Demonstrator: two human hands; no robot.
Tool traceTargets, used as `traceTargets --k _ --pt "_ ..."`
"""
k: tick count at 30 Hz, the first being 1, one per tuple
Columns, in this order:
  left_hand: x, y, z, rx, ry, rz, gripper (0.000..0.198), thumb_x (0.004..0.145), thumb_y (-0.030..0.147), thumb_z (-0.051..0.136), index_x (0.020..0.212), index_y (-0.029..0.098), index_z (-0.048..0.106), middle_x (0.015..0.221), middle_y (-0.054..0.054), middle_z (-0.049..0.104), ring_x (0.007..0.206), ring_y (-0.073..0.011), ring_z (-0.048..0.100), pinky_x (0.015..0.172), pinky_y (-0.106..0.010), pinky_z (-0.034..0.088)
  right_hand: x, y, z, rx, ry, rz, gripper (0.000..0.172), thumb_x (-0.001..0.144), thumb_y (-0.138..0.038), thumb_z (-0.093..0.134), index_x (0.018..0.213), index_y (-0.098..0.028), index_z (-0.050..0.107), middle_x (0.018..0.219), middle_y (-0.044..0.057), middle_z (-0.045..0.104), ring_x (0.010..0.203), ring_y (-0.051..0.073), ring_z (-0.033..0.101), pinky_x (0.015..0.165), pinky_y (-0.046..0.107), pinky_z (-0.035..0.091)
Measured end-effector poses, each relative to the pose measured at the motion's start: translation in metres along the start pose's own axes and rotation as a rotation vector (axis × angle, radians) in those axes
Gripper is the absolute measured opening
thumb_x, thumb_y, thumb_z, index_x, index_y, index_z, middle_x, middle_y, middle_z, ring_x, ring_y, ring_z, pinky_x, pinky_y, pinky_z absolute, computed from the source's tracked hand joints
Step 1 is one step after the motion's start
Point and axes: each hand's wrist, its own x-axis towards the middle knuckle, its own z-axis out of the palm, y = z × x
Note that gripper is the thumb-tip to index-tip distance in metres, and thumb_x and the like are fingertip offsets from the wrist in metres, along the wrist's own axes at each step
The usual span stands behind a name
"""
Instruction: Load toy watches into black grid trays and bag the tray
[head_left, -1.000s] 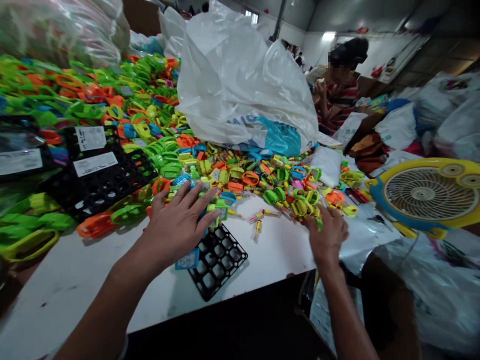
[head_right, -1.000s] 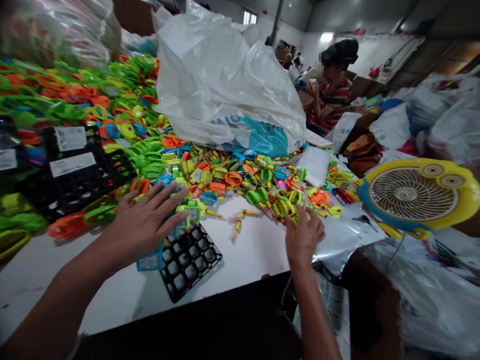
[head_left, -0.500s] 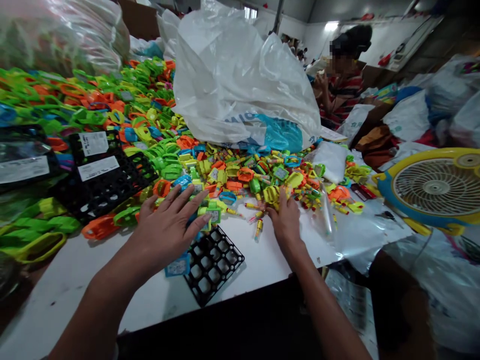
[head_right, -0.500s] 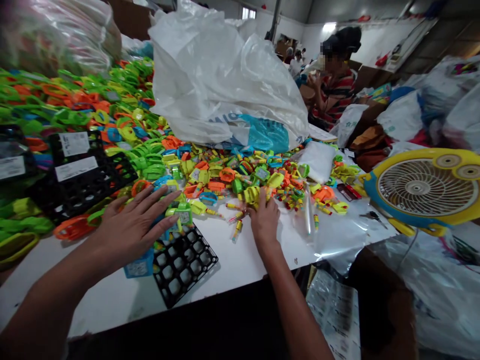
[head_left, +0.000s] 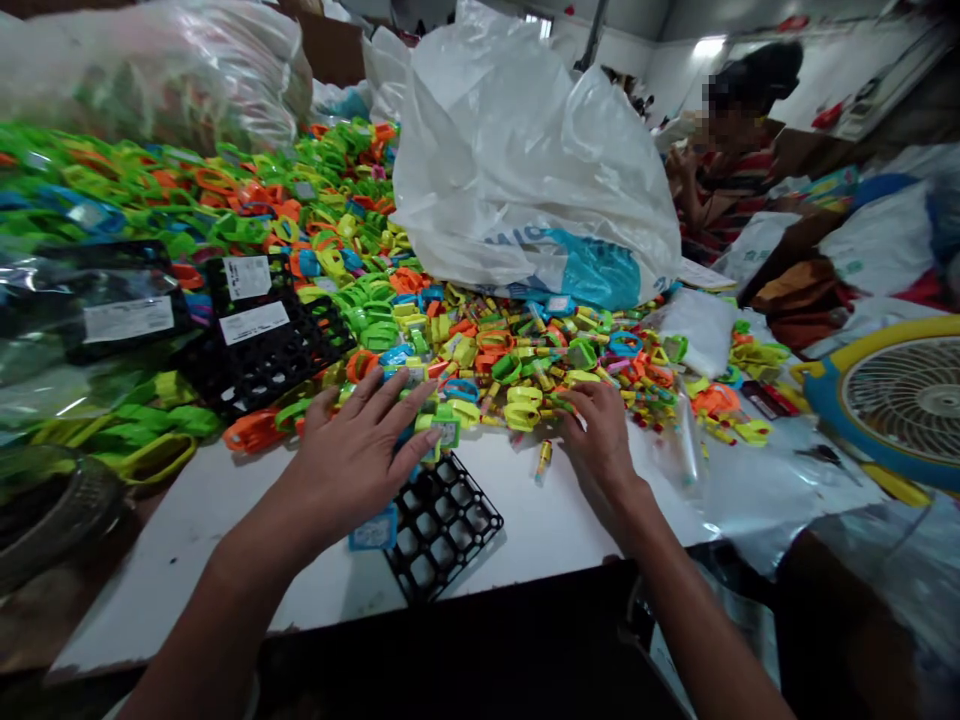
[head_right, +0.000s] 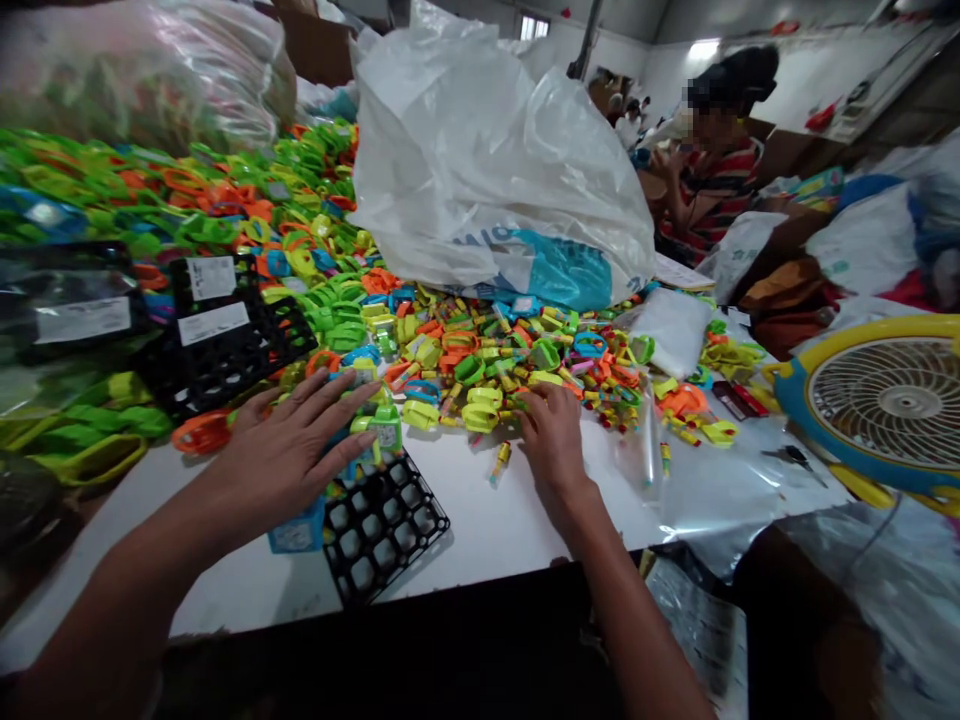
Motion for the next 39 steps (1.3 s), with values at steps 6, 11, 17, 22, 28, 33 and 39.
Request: traceTargets --k 6,11,17,22,28,33,39 --pt "0.001 0.000 0.001 -0.005 0.007 0.003 0.058 0.093 0.058 0.022 0.145 0.034 0.029 0.154 -0.004 0.030 0.144 -0.0331 0.022 0.108 -0.062 0.022 -0.004 -0.023 0.003 -0.203 -0.203 -0.071 0.017 0.088 -0.016 0.055 0.101 -0.019 0.065 0.094 0.009 0.058 0.092 0.024 0.048 0.079 0.034 0.039" --pt "-0.002 0.001 -0.006 -0.020 -0.019 -0.010 0.062 0.091 0.064 0.016 0.145 0.036 0.027 0.156 -0.005 0.025 0.145 -0.0323 0.018 0.109 -0.064 0.021 0.000 -0.032 0.006 0.035 -0.141 0.072 0.014 0.088 -0.022 0.053 0.090 -0.018 0.066 0.092 0.008 0.059 0.087 0.023 0.051 0.075 0.033 0.041" --pt "-0.005 0.009 -0.002 -0.035 0.080 0.036 0.056 0.094 0.057 0.019 0.145 0.036 0.026 0.155 -0.003 0.028 0.146 -0.0287 0.016 0.113 -0.060 0.017 -0.033 -0.109 0.014 0.915 -0.379 0.509 0.021 0.081 -0.035 0.063 0.094 -0.018 0.065 0.082 0.004 0.068 0.072 0.019 0.061 0.069 0.030 0.049" --pt "-0.007 0.009 0.006 -0.039 0.118 0.055 0.047 0.096 0.050 0.025 0.141 0.039 0.034 0.153 -0.001 0.034 0.144 -0.0253 0.023 0.114 -0.057 0.020 -0.052 -0.164 0.029 1.096 -0.524 0.552 0.017 0.074 -0.030 0.071 0.086 -0.019 0.069 0.083 0.002 0.072 0.078 0.021 0.065 0.072 0.030 0.051" --pt "-0.009 0.007 0.005 -0.073 0.130 0.048 0.046 0.097 0.046 0.025 0.142 0.039 0.033 0.153 -0.001 0.033 0.145 -0.0249 0.022 0.114 -0.056 0.020 -0.049 -0.172 0.034 0.976 -0.553 0.431 0.009 0.074 -0.023 0.069 0.082 -0.020 0.069 0.079 0.000 0.072 0.073 0.021 0.066 0.066 0.028 0.050" --pt "-0.014 0.004 0.002 -0.101 0.110 0.045 0.045 0.097 0.046 0.026 0.141 0.039 0.033 0.154 0.001 0.032 0.146 -0.0257 0.017 0.115 -0.056 0.018 -0.050 -0.178 0.035 0.892 -0.505 0.339 0.013 0.077 -0.018 0.065 0.089 -0.020 0.067 0.085 0.000 0.072 0.077 0.019 0.065 0.071 0.027 0.050" --pt "-0.014 -0.001 0.002 -0.132 0.080 0.036 0.043 0.097 0.047 0.023 0.139 0.045 0.033 0.154 0.005 0.028 0.146 -0.0242 0.016 0.116 -0.056 0.017 -0.051 -0.183 0.031 0.732 -0.493 0.109 0.012 0.082 -0.013 0.055 0.084 -0.020 0.064 0.090 0.005 0.069 0.080 0.019 0.063 0.071 0.025 0.047"
